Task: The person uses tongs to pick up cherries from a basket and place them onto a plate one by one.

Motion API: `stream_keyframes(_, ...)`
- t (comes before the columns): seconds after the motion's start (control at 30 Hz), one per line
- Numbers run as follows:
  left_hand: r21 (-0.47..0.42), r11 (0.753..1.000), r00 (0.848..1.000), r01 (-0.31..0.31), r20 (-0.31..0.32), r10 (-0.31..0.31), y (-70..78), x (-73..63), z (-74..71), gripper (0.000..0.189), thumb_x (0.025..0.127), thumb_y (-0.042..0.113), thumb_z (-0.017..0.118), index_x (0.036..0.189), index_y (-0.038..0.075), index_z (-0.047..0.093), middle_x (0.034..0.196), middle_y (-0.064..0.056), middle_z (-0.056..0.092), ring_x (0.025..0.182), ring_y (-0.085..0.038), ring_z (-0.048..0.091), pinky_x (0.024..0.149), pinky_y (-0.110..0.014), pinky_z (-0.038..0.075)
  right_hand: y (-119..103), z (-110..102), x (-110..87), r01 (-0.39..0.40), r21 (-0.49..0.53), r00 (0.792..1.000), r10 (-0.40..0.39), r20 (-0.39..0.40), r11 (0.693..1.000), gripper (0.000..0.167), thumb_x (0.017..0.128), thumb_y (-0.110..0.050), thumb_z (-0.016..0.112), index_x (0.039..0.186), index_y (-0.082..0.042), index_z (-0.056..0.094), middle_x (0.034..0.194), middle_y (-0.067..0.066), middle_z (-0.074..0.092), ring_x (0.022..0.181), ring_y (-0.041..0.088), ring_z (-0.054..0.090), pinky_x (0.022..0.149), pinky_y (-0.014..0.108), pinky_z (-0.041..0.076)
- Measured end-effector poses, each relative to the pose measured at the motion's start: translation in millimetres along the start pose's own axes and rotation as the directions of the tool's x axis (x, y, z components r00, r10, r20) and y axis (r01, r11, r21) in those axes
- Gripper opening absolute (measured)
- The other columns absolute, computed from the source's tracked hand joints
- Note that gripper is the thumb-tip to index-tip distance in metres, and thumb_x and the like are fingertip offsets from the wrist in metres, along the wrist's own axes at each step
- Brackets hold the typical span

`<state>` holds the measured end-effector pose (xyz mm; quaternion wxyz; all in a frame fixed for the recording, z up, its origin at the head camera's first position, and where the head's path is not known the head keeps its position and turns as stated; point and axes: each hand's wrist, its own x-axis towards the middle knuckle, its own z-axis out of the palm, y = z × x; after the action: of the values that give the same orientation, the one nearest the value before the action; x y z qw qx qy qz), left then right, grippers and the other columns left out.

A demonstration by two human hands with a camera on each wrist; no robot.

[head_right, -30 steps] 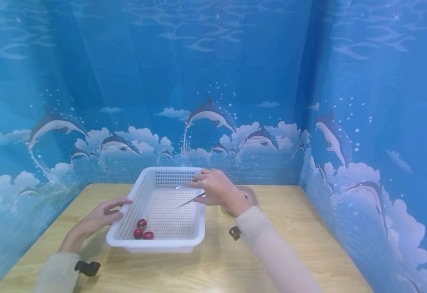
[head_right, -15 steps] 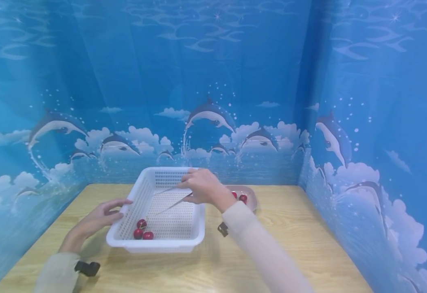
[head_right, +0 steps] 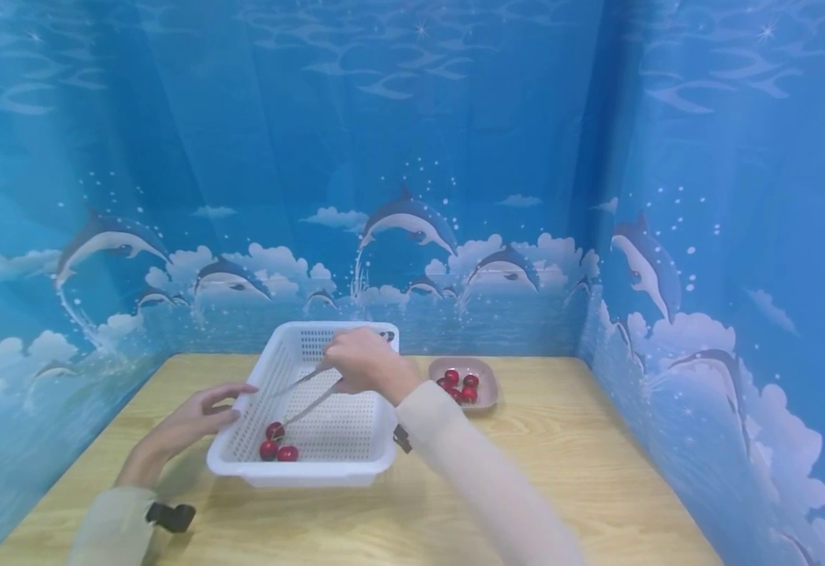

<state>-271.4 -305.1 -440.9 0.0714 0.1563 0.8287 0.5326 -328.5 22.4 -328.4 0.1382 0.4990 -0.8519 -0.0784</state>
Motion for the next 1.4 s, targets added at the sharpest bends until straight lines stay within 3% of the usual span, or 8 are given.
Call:
stream_keyframes(0.13, -0.015, 1.000, 1.000, 0.015, -0.013, -0.015, -0.7, 0.4, 0.4, 0.055, 0.102, 0.022, 0.062, 0.150, 0.002, 0.046, 0.159, -0.032, 0.039, 0.132, -0.048, 0.058, 0.102, -0.056, 0.058, -4, 4, 11.4, 0.021, -0.043, 0.999, -0.019, 0.029, 0.999, 0.036, 0.085, -0.041, 0.084, 0.119, -0.032, 0.078, 0.114, -0.010, 0.077, 0.106, 0.010, 0.069, 0.089, 0.026, 0.061)
stream_keyframes(0.33, -0.023, 1.000, 1.000, -0.022, 0.007, 0.022, -1.0, 0.0, -0.8, 0.055, 0.103, 0.018, 0.060, 0.151, -0.003, 0.044, 0.158, -0.036, 0.037, 0.132, -0.054, 0.056, 0.101, -0.056, 0.059, -10, 12, 26.9, 0.000, -0.056, 0.997, 0.004, 0.081, 0.998, 0.030, 0.084, -0.040, 0.085, 0.112, -0.034, 0.080, 0.109, -0.012, 0.079, 0.102, 0.008, 0.072, 0.089, 0.025, 0.062)
stream_keyframes(0.7, -0.031, 0.999, 1.000, -0.009, 0.011, 0.009, 0.1, 0.7, -1.3, 0.056, 0.102, 0.018, 0.061, 0.151, -0.002, 0.043, 0.160, -0.037, 0.033, 0.134, -0.056, 0.052, 0.100, -0.056, 0.059, -26, 21, 43.8, -0.009, -0.075, 0.990, 0.019, 0.137, 0.997, 0.030, 0.084, -0.042, 0.085, 0.113, -0.034, 0.079, 0.108, -0.014, 0.079, 0.098, 0.006, 0.073, 0.089, 0.025, 0.061)
stream_keyframes(1.07, -0.027, 0.999, 0.999, -0.034, 0.016, 0.035, -1.9, 1.9, -1.4, 0.055, 0.102, 0.017, 0.061, 0.151, -0.001, 0.044, 0.159, -0.038, 0.033, 0.135, -0.057, 0.051, 0.100, -0.055, 0.060, -34, 25, 48.0, 0.013, -0.143, 0.986, 0.011, 0.167, 0.990, 0.022, 0.086, -0.046, 0.081, 0.107, -0.038, 0.079, 0.099, -0.015, 0.078, 0.085, 0.005, 0.069, 0.076, 0.023, 0.059)
stream_keyframes(1.2, -0.022, 0.999, 1.000, -0.026, 0.011, 0.026, -1.5, 2.6, -0.9, 0.055, 0.102, 0.018, 0.061, 0.151, 0.000, 0.045, 0.159, -0.037, 0.033, 0.135, -0.057, 0.051, 0.100, -0.055, 0.060, -33, 25, 46.8, 0.010, -0.131, 0.986, 0.012, 0.167, 0.991, 0.023, 0.086, -0.046, 0.081, 0.107, -0.037, 0.079, 0.099, -0.015, 0.079, 0.082, 0.004, 0.068, 0.076, 0.021, 0.058)
stream_keyframes(1.4, -0.025, 0.999, 0.999, -0.034, 0.010, 0.035, -2.0, 0.5, -2.0, 0.055, 0.102, 0.017, 0.061, 0.151, -0.003, 0.044, 0.158, -0.038, 0.036, 0.133, -0.056, 0.053, 0.100, -0.055, 0.059, -30, 22, 44.5, -0.004, -0.107, 0.990, 0.019, 0.137, 0.994, 0.019, 0.087, -0.043, 0.082, 0.104, -0.034, 0.081, 0.093, -0.014, 0.079, 0.071, 0.003, 0.061, 0.064, 0.020, 0.054)
